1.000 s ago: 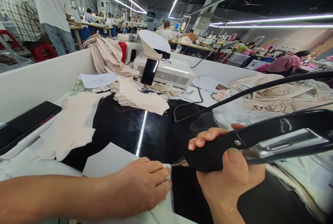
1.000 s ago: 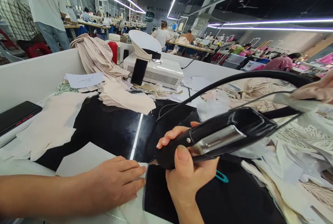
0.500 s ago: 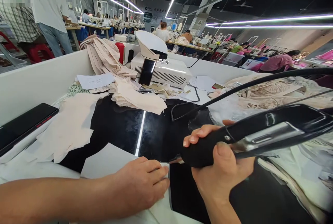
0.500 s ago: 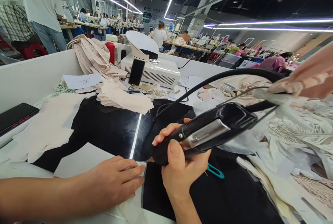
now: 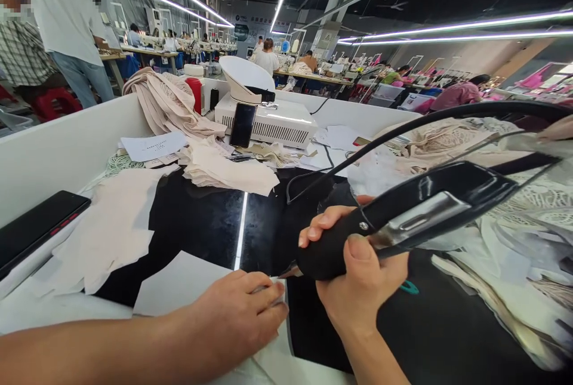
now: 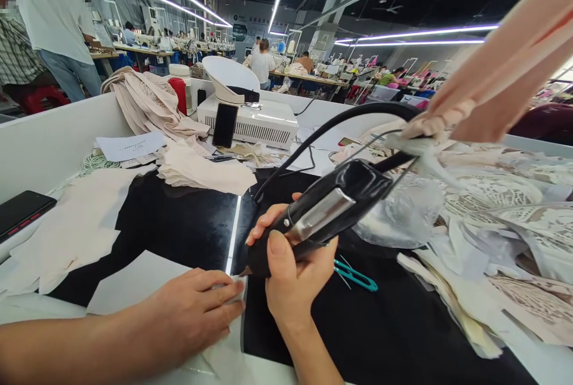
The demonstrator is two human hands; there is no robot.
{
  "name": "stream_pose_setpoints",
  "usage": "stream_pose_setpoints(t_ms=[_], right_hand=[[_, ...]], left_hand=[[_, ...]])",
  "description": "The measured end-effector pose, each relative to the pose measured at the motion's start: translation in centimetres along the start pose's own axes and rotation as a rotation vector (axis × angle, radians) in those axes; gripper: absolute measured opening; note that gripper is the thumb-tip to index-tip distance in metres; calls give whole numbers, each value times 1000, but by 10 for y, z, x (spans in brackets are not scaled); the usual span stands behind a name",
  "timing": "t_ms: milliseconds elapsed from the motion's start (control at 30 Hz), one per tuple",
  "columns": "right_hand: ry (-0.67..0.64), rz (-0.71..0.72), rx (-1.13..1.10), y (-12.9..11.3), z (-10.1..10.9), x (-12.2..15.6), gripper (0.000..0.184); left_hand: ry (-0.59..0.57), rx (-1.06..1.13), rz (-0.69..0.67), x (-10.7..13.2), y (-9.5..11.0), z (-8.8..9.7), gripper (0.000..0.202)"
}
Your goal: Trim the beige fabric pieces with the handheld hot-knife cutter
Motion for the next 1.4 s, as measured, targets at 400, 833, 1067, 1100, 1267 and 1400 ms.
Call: stream_pose_setpoints(t_ms=[400,833,1067,1100,1267,1400], right_hand=[[-31,1,11,8,2,3,35],[-37,2,12,11,0,6,37],[-41,45,62,1,3,-1,38],[-28,52,79,-3,5,-3,40],[62,53,121,-19,22,-10,42],[98,26,121,-26,33,-5,41]], left_hand=[[-5,-20,-43,-2,0,1,24],[23,-5,-14,-1,-1,2,26],[-41,26,-3,-2,-12,-2,17],[-48,33,14,-2,-19,0,15],[-68,-61,112,1,-60,14,11],[46,-96,87,-2,-65,29,14]])
Point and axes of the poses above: each hand's wrist, its own x-axis away from the middle knuckle, its own z-axis out of the back of the hand, y = z × x, the point moved 6 cm from there along -x, towards the middle knuckle, and after that the axes turned 6 degrees about x, right-handed, at the moved point
